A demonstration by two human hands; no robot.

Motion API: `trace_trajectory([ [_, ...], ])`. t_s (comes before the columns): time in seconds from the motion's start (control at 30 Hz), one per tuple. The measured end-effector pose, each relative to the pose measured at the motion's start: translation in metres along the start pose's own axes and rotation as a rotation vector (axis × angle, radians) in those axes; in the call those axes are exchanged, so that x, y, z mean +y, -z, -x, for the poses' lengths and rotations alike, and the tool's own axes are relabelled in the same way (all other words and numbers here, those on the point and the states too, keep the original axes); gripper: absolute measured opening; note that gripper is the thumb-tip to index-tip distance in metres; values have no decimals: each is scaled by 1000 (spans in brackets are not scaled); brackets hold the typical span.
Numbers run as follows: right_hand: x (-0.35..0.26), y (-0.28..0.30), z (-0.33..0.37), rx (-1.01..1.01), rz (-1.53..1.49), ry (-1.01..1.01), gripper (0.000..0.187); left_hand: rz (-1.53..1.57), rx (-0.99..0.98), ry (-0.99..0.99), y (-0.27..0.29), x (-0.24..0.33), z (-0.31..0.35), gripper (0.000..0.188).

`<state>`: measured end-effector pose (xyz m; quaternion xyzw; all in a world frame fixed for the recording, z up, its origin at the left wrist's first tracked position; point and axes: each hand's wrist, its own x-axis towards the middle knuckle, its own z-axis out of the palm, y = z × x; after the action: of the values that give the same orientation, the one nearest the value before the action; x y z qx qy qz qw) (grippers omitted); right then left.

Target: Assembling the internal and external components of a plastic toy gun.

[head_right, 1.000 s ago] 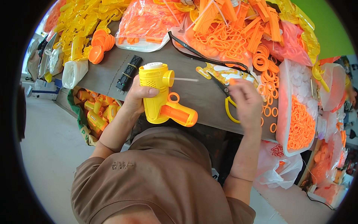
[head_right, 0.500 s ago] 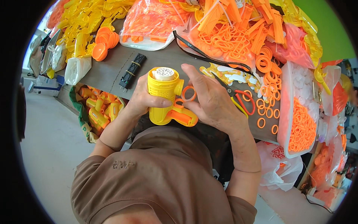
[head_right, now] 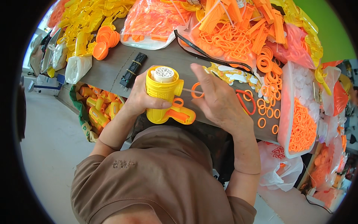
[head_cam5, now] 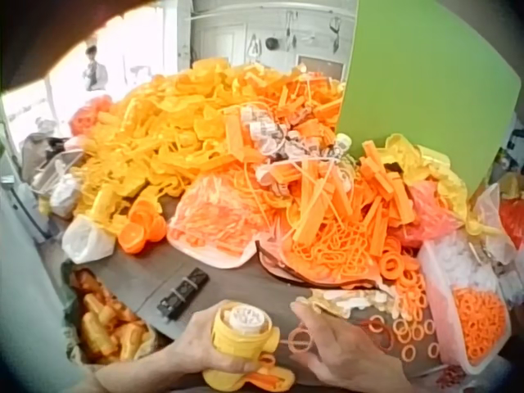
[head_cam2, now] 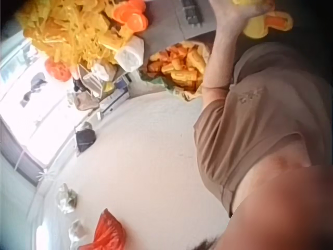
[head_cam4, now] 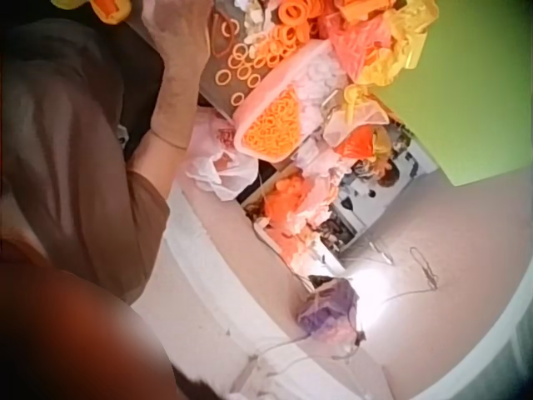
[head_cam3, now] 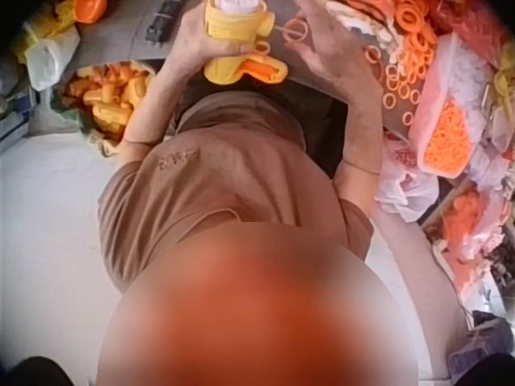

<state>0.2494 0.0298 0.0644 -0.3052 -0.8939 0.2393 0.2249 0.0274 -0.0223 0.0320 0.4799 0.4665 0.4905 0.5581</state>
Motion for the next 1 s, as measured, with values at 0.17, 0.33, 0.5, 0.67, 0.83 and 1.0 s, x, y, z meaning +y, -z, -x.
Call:
trace_trajectory([
  [0.17,-8,-13,-6,-26,-174,13,81,-70,12,-63,-6,-1,-1,65],
  [0.33,-5,-26,-2,83,-344,-98,71,-96,22,-90,-8,-2,0,66],
  [0.5,-8,-34,3,186,-366,-55,62,-123,19,-117,-10,0,2,66],
  [0.67,-10,-34,6,214,-283,12,52,-85,11,-84,-10,2,8,70],
  [0.83,-9,-34,20,125,-154,13,37,-139,-8,-157,-8,0,15,73],
  [1.0,-17,-32,27,72,-211,133,33,-165,-119,-285,-14,-1,25,68],
])
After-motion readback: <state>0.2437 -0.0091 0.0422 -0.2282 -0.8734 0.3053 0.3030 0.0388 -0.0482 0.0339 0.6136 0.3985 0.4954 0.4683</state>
